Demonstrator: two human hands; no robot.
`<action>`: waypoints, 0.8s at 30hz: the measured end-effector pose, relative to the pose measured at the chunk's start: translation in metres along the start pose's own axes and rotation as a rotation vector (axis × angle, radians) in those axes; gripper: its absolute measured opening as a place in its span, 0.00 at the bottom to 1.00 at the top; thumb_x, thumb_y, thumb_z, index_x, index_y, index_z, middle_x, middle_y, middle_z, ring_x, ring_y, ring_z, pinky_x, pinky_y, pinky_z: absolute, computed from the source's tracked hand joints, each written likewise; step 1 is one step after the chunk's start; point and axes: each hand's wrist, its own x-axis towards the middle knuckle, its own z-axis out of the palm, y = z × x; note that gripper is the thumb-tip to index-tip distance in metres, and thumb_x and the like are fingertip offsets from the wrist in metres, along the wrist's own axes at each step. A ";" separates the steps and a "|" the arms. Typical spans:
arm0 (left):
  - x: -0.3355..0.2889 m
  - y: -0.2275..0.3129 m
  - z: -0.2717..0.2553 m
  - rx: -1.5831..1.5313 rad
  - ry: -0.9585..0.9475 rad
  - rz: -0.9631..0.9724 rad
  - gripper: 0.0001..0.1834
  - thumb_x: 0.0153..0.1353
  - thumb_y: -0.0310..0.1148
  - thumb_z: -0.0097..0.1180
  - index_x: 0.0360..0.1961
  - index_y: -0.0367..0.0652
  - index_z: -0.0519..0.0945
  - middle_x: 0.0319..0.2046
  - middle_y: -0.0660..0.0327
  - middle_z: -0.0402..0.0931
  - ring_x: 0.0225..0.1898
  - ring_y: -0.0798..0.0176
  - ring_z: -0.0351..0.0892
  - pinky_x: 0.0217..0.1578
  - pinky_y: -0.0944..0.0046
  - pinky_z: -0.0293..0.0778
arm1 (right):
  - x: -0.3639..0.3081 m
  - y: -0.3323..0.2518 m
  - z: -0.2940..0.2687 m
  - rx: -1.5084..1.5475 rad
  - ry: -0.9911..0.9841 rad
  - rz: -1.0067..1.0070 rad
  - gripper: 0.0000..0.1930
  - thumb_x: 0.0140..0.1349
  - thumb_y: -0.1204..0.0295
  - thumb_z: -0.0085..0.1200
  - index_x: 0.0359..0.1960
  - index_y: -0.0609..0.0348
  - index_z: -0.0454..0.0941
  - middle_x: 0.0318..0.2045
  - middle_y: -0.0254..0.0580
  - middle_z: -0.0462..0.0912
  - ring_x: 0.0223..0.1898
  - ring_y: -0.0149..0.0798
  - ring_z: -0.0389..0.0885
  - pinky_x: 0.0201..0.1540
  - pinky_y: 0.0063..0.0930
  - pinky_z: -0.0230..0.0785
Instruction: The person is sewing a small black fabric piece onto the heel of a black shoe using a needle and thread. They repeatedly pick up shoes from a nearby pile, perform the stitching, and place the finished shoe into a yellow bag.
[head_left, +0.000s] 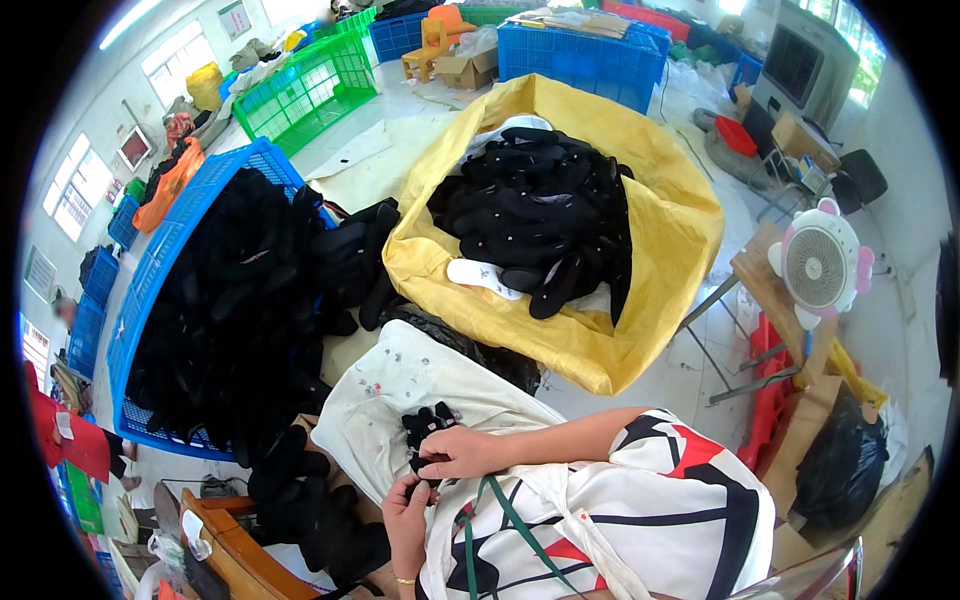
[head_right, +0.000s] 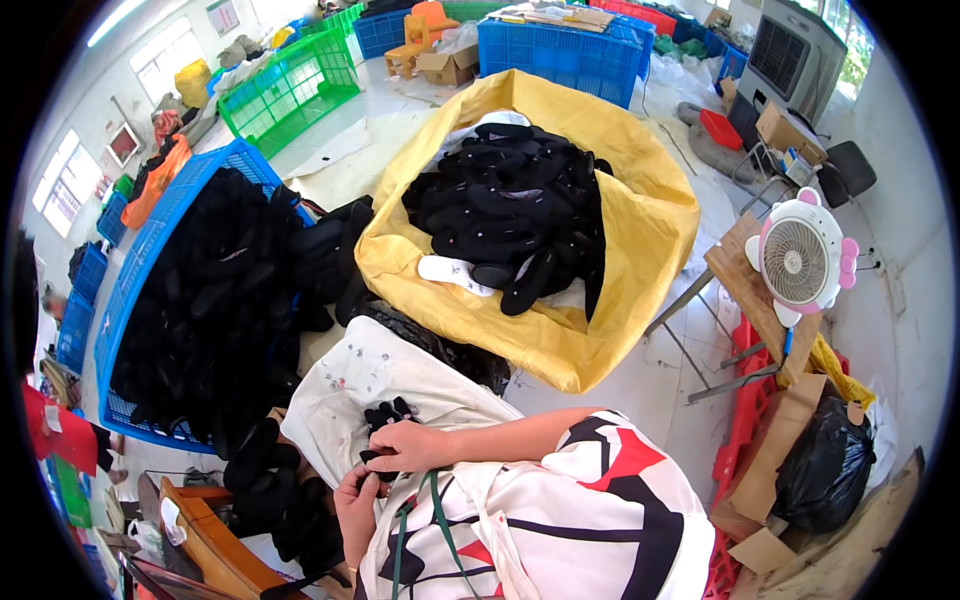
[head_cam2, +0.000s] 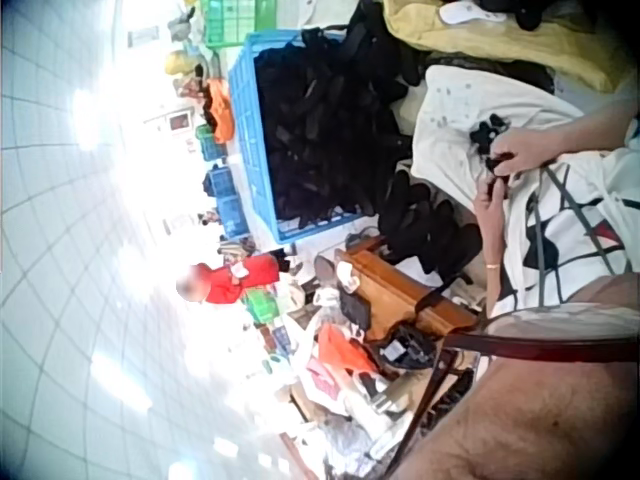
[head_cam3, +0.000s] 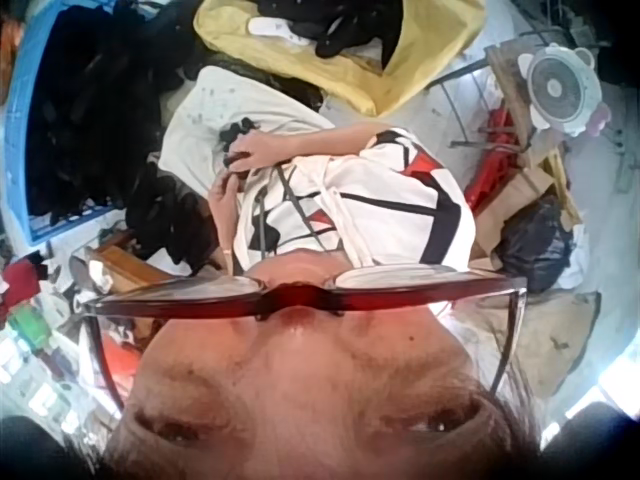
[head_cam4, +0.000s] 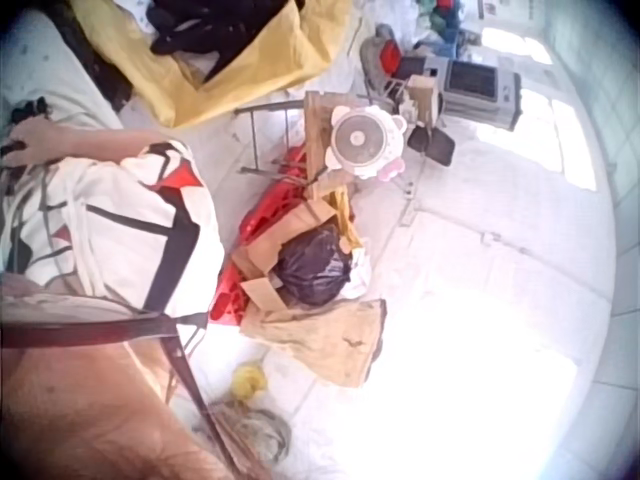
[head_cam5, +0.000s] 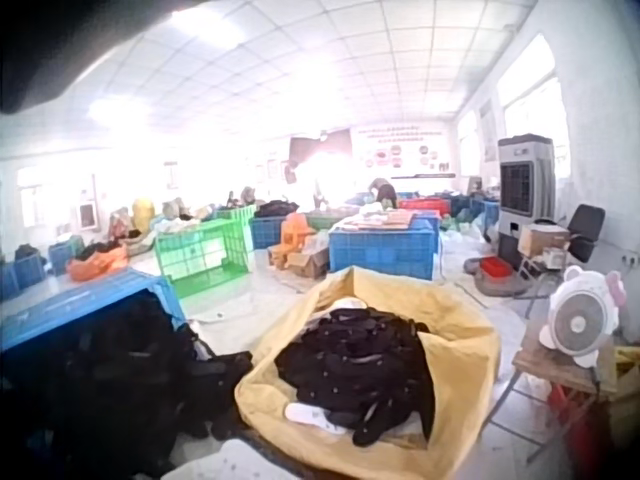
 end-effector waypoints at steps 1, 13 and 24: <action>0.001 -0.001 0.000 0.007 -0.005 0.004 0.09 0.68 0.26 0.56 0.46 0.33 0.80 0.29 0.63 0.80 0.30 0.73 0.76 0.35 0.71 0.72 | 0.000 0.001 0.001 0.011 0.012 -0.016 0.13 0.64 0.64 0.59 0.34 0.63 0.77 0.26 0.44 0.78 0.29 0.42 0.77 0.35 0.34 0.70; 0.001 -0.006 0.003 -0.036 -0.052 -0.080 0.08 0.67 0.30 0.59 0.41 0.35 0.81 0.27 0.63 0.80 0.28 0.70 0.76 0.36 0.70 0.72 | -0.008 0.001 0.009 -0.196 0.108 -0.374 0.05 0.57 0.72 0.60 0.34 0.57 0.79 0.30 0.43 0.77 0.36 0.50 0.79 0.37 0.39 0.73; -0.002 -0.008 0.003 -0.159 -0.021 0.022 0.09 0.67 0.26 0.58 0.45 0.32 0.80 0.31 0.61 0.82 0.32 0.71 0.77 0.40 0.70 0.73 | -0.010 0.000 0.003 0.141 0.093 -0.023 0.06 0.65 0.72 0.59 0.36 0.61 0.79 0.28 0.44 0.79 0.31 0.40 0.79 0.35 0.32 0.71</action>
